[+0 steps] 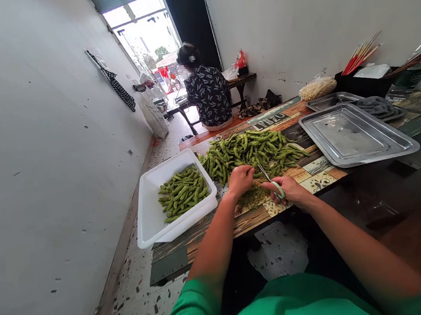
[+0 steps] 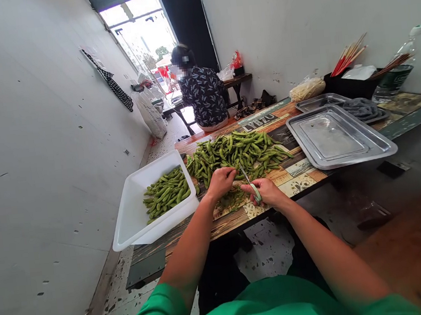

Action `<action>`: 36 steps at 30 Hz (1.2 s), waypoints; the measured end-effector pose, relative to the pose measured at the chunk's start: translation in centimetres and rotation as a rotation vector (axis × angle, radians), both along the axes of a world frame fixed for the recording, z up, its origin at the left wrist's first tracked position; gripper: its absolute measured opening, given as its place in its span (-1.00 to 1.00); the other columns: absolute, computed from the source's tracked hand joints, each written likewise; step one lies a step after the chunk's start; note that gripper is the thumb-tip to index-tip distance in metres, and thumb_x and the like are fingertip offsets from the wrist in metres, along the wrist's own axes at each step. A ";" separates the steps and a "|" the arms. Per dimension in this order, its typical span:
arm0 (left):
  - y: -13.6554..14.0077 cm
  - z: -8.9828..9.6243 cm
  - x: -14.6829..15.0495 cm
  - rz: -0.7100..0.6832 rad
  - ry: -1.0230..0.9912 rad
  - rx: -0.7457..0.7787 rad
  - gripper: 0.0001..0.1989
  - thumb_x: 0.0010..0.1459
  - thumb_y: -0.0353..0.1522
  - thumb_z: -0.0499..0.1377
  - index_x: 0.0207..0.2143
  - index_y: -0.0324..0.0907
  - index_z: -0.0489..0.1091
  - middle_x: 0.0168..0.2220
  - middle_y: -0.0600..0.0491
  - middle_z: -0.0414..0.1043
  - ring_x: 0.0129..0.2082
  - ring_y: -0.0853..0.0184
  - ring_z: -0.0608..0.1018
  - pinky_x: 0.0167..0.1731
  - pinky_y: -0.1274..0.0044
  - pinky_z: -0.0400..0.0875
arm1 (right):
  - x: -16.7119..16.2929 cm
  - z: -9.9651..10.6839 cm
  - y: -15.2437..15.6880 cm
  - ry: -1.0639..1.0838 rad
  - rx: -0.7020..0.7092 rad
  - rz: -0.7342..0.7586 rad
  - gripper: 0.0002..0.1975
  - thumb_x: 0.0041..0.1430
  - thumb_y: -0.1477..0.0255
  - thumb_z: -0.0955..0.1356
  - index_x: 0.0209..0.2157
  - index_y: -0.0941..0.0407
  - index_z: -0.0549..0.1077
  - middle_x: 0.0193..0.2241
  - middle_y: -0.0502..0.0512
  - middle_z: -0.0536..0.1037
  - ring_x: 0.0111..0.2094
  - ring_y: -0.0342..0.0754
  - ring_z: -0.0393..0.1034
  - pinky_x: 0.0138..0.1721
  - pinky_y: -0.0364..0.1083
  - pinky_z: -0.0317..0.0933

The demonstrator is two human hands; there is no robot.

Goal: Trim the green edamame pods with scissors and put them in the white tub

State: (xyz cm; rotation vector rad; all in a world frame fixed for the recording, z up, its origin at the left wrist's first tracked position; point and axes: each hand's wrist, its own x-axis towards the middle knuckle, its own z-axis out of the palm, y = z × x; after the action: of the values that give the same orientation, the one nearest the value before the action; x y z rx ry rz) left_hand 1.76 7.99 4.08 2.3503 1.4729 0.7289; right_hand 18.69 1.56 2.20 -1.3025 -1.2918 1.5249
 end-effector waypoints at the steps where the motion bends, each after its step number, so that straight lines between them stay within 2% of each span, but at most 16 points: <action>1: -0.1 0.1 0.0 -0.042 -0.024 -0.030 -0.68 0.20 -0.35 0.00 -0.47 -0.25 0.50 -0.53 0.05 0.41 -0.47 0.40 0.37 -0.40 0.58 0.19 | 0.0 0.1 -0.1 -0.001 -0.003 0.000 -0.55 -0.13 0.05 0.47 -0.59 0.14 0.32 -0.72 -0.05 0.40 -0.74 -0.22 0.25 -0.82 -0.26 0.01; 8: -0.4 0.8 -0.6 -0.184 -0.163 -0.218 -0.64 0.14 -0.27 0.02 -0.50 -0.29 0.50 -0.66 0.15 0.17 -0.58 0.48 0.19 -0.52 0.59 0.07 | 0.2 0.2 -0.2 -0.016 0.008 0.001 -0.57 -0.12 0.07 0.47 -0.57 0.13 0.33 -0.73 -0.07 0.39 -0.76 -0.22 0.23 -0.81 -0.25 -0.01; 14: -0.1 0.2 -1.0 -0.136 -0.321 -0.436 -0.65 0.10 -0.20 0.07 -0.43 -0.28 0.51 -0.69 0.20 0.06 -0.64 0.51 0.11 -0.59 0.60 0.03 | 0.3 -1.0 0.1 -0.054 0.062 -0.026 -0.55 -0.12 0.08 0.46 -0.64 0.13 0.28 -0.81 -0.11 0.31 -0.79 -0.23 0.18 -0.78 -0.24 -0.02; 17: -0.1 0.0 -0.7 -0.095 -0.511 -0.571 -0.70 0.04 -0.20 0.15 -0.39 -0.29 0.46 -0.68 0.22 0.09 -0.67 0.54 0.11 -0.63 0.63 0.03 | 0.1 -0.8 0.1 -0.044 0.088 -0.024 -0.55 -0.13 0.08 0.47 -0.63 0.14 0.29 -0.80 -0.11 0.31 -0.78 -0.25 0.18 -0.78 -0.26 -0.01; 20: -0.2 0.0 -0.1 -0.031 -0.791 -0.685 -0.73 -0.02 -0.27 0.23 -0.31 -0.28 0.36 -0.60 0.17 0.30 -0.70 0.59 0.13 -0.68 0.66 -0.04 | 0.0 -0.3 -0.1 -0.016 0.030 -0.015 -0.55 -0.12 0.06 0.46 -0.59 0.14 0.32 -0.75 -0.08 0.36 -0.78 -0.25 0.18 -0.82 -0.26 -0.04; 22: -0.2 0.0 0.1 -0.013 -0.939 -0.712 -0.72 -0.03 -0.30 0.26 -0.30 -0.26 0.30 -0.52 0.10 0.40 -0.71 0.61 0.15 -0.70 0.67 -0.08 | 0.0 0.0 0.0 0.020 -0.004 -0.011 -0.55 -0.12 0.04 0.46 -0.55 0.14 0.33 -0.71 -0.06 0.40 -0.76 -0.24 0.21 -0.82 -0.26 -0.02; 25: -0.1 -0.2 0.2 -0.010 -1.029 -0.709 -0.72 -0.03 -0.30 0.27 -0.34 -0.24 0.26 -0.51 0.07 0.44 -0.73 0.62 0.17 -0.72 0.69 -0.08 | 0.0 -0.1 0.1 0.066 -0.021 -0.031 -0.55 -0.12 0.05 0.46 -0.50 0.14 0.35 -0.67 -0.04 0.42 -0.72 -0.21 0.27 -0.82 -0.25 0.03; 28: -0.1 -0.2 0.3 0.001 -1.069 -0.680 -0.73 -0.03 -0.32 0.27 -0.36 -0.24 0.25 -0.55 0.09 0.43 -0.73 0.62 0.18 -0.73 0.70 -0.06 | 0.2 -0.4 0.2 0.067 -0.031 -0.071 -0.56 -0.09 0.05 0.45 -0.49 0.14 0.35 -0.67 -0.03 0.43 -0.74 -0.22 0.25 -0.82 -0.26 -0.01; 31: -0.1 -0.2 0.3 0.000 -1.090 -0.649 -0.73 -0.02 -0.31 0.27 -0.35 -0.24 0.26 -0.55 0.09 0.43 -0.73 0.61 0.19 -0.73 0.70 -0.03 | 0.3 -0.5 0.3 0.021 -0.014 -0.014 -0.57 -0.05 0.04 0.43 -0.51 0.15 0.37 -0.69 -0.02 0.43 -0.79 -0.25 0.17 -0.82 -0.25 -0.03; 33: -0.3 -0.2 0.4 -0.026 -1.061 -0.661 -0.72 -0.03 -0.30 0.28 -0.35 -0.25 0.26 -0.54 0.08 0.44 -0.73 0.61 0.20 -0.73 0.70 -0.02 | 0.4 -0.4 0.2 -0.019 -0.007 0.024 -0.56 -0.04 0.04 0.42 -0.53 0.15 0.37 -0.71 -0.03 0.43 -0.81 -0.26 0.13 -0.82 -0.24 -0.04; 36: -0.5 -0.1 0.5 -0.064 -1.009 -0.689 -0.71 -0.03 -0.30 0.29 -0.37 -0.25 0.26 -0.54 0.06 0.44 -0.73 0.60 0.21 -0.73 0.69 -0.01 | 0.3 -0.4 0.2 -0.046 -0.002 0.003 -0.56 -0.07 0.04 0.43 -0.57 0.14 0.35 -0.73 -0.05 0.41 -0.80 -0.24 0.16 -0.82 -0.24 -0.06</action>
State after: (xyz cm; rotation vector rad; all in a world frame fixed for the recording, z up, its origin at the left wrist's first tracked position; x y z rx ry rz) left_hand 2.22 7.47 3.93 1.1863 0.9388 0.9697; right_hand 19.00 1.75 1.78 -1.3448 -1.3224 1.5069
